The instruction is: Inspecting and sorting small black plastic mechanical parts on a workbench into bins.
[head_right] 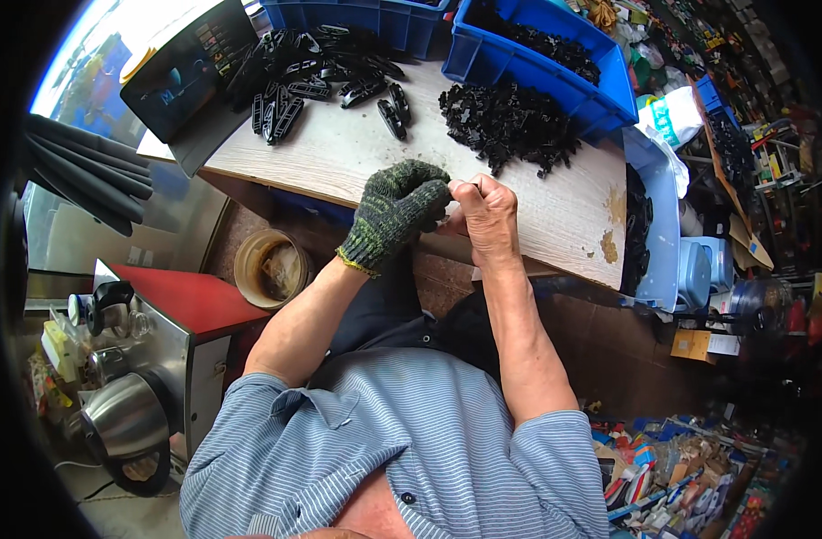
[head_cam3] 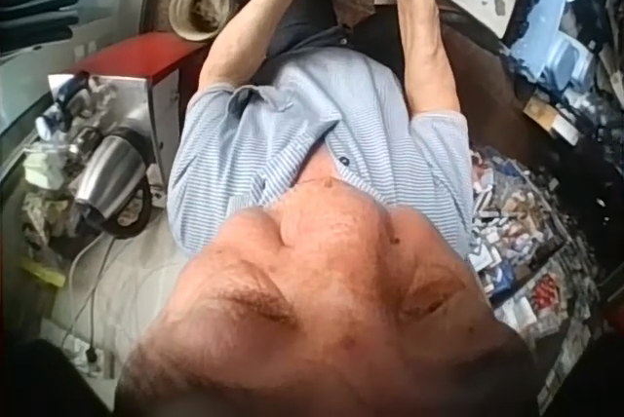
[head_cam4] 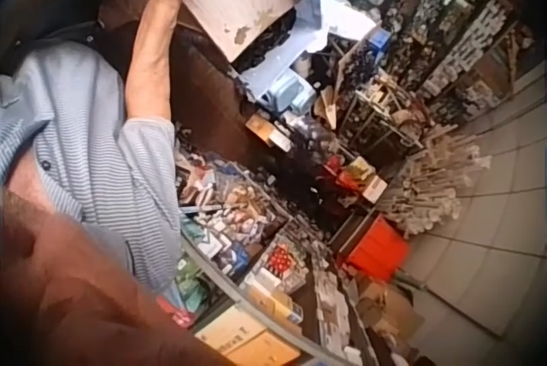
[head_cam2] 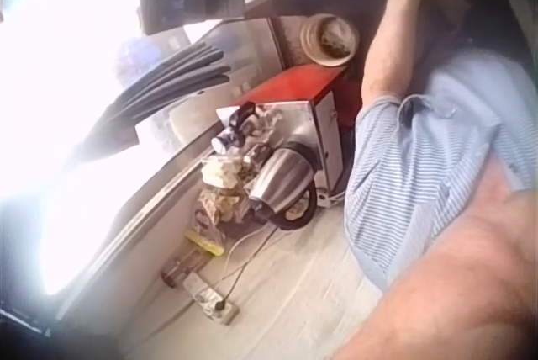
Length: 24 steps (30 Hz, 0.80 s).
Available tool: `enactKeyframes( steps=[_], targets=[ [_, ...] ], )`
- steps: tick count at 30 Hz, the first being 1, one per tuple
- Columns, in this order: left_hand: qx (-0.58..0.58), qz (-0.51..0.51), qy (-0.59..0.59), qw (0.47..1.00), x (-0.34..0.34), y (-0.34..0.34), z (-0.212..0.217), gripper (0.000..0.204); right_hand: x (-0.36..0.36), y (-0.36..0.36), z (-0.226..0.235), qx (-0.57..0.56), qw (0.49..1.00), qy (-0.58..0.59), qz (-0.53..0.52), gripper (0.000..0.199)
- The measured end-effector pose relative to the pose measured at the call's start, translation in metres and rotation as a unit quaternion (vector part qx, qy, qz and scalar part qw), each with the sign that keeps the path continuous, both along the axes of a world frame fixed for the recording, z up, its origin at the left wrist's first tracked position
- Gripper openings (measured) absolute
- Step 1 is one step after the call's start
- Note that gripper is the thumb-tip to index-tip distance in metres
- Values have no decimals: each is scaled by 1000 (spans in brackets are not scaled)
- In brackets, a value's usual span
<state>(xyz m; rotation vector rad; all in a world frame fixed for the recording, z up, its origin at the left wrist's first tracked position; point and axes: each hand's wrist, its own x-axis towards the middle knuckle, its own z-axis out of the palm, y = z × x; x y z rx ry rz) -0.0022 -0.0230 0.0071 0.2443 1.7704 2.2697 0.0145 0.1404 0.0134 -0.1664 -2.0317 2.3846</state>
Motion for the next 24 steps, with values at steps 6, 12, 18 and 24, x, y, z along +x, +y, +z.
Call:
enactKeyframes(
  steps=[6,12,18,24],
  targets=[
    [-400,229,454,763,-38,-27,10,36,9,33,14,-73,995,-20,-60,30],
    [-529,155,526,648,-87,-53,-13,32,-2,131,38,-66,915,-35,-397,54],
    [-540,90,514,661,-72,-37,-6,28,-4,141,17,-1,920,-75,-386,35],
    [-528,102,461,706,-63,-34,-9,24,-22,87,19,83,968,-147,-187,26]
  ],
)
